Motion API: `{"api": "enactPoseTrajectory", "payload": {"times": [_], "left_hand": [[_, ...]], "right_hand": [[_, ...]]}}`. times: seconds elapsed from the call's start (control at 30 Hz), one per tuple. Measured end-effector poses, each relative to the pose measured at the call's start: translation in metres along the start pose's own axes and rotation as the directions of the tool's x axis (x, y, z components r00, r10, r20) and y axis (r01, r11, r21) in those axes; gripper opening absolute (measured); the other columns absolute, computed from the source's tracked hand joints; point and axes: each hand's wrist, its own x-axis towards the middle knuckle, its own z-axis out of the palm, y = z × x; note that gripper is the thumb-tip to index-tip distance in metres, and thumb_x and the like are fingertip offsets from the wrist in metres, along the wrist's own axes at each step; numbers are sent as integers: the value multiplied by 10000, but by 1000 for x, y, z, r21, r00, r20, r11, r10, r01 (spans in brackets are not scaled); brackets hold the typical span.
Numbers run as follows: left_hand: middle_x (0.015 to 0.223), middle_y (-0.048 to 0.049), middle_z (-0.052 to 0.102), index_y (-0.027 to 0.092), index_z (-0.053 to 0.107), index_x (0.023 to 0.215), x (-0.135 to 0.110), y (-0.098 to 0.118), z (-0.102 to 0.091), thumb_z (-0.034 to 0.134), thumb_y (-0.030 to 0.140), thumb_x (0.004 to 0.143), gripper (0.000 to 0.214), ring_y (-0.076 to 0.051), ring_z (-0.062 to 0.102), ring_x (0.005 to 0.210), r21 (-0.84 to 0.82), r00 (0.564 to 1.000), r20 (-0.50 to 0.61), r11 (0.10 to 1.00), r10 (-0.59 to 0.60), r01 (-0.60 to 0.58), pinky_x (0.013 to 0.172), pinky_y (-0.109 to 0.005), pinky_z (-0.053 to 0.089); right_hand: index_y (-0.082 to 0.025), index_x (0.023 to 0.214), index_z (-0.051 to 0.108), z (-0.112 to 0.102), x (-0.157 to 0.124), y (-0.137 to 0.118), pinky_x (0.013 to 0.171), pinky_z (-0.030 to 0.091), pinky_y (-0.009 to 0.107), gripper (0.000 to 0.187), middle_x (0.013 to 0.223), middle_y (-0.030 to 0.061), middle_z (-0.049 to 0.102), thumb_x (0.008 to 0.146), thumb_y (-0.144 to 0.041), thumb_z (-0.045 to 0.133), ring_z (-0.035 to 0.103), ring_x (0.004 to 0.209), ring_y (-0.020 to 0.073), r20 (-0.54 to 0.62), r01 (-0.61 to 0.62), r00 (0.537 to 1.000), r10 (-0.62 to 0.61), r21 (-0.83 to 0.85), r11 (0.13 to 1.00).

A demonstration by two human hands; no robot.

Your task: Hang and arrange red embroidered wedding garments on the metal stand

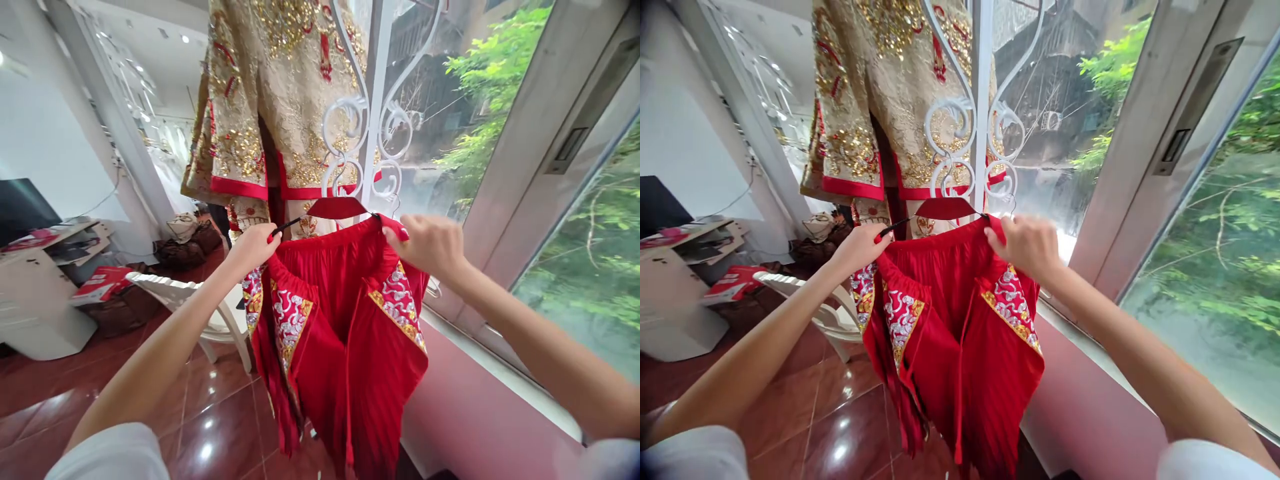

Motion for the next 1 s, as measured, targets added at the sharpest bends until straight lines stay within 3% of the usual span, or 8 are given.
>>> {"api": "enactPoseTrajectory", "payload": {"times": [0.13,0.23,0.37,0.47,0.6,0.73,0.83,1.0], "left_hand": [[962,-111,615,132,554,970,-9,1,-5,428,285,817,251,-234,573,931,-50,986,-159,998,40,-48,859,-331,427],[1012,-175,586,94,545,985,-23,8,-14,506,372,775,351,-307,541,1003,100,955,-269,982,-126,157,871,-400,419],[779,-134,624,133,603,766,-37,19,-36,380,414,843,367,-281,604,784,188,962,-69,943,-266,274,679,-353,435],[535,-52,537,161,537,553,-32,13,-48,412,358,817,352,-191,547,552,-94,955,110,953,-277,287,544,-286,367],[387,20,399,172,451,469,-9,-7,-54,512,266,725,280,-94,359,367,-629,838,318,563,-443,536,426,-242,261],[398,49,404,176,427,535,19,-15,-77,547,167,697,202,-70,337,373,-816,709,351,172,-611,552,442,-228,296],[454,52,443,173,432,601,32,-2,-105,507,144,761,179,-69,407,450,-899,755,262,133,-601,418,552,-235,380],[493,10,485,155,481,554,11,41,-124,558,239,769,243,-94,459,472,-814,909,295,421,-293,400,564,-281,389]], "right_hand": [[-165,655,551,14,68,-2,576,282,265,357,608,24,493,780,-498,541,437,617,131,157,108,971,-178,374,921],[-159,623,519,27,94,-20,538,259,261,407,544,-4,456,766,-540,543,393,538,102,264,4,950,-165,520,854],[-162,672,513,29,102,-43,540,292,257,391,583,14,519,778,-538,534,444,556,112,226,20,958,-177,562,827],[-158,675,527,27,105,-47,552,317,253,378,576,14,529,757,-524,575,468,559,115,267,33,943,-201,524,851],[-145,738,563,26,111,-47,540,331,244,369,569,9,532,763,-512,576,480,537,110,378,-7,895,-236,541,841],[-146,682,535,22,111,-48,540,313,242,381,584,10,520,764,-516,573,474,556,111,369,19,903,-220,478,878],[-153,650,508,23,110,-49,549,292,246,396,600,8,510,764,-528,563,462,577,114,323,69,917,-235,452,889],[-167,609,456,34,106,-46,547,258,252,415,561,-11,458,770,-541,539,424,565,107,235,83,945,-229,506,859]]}}
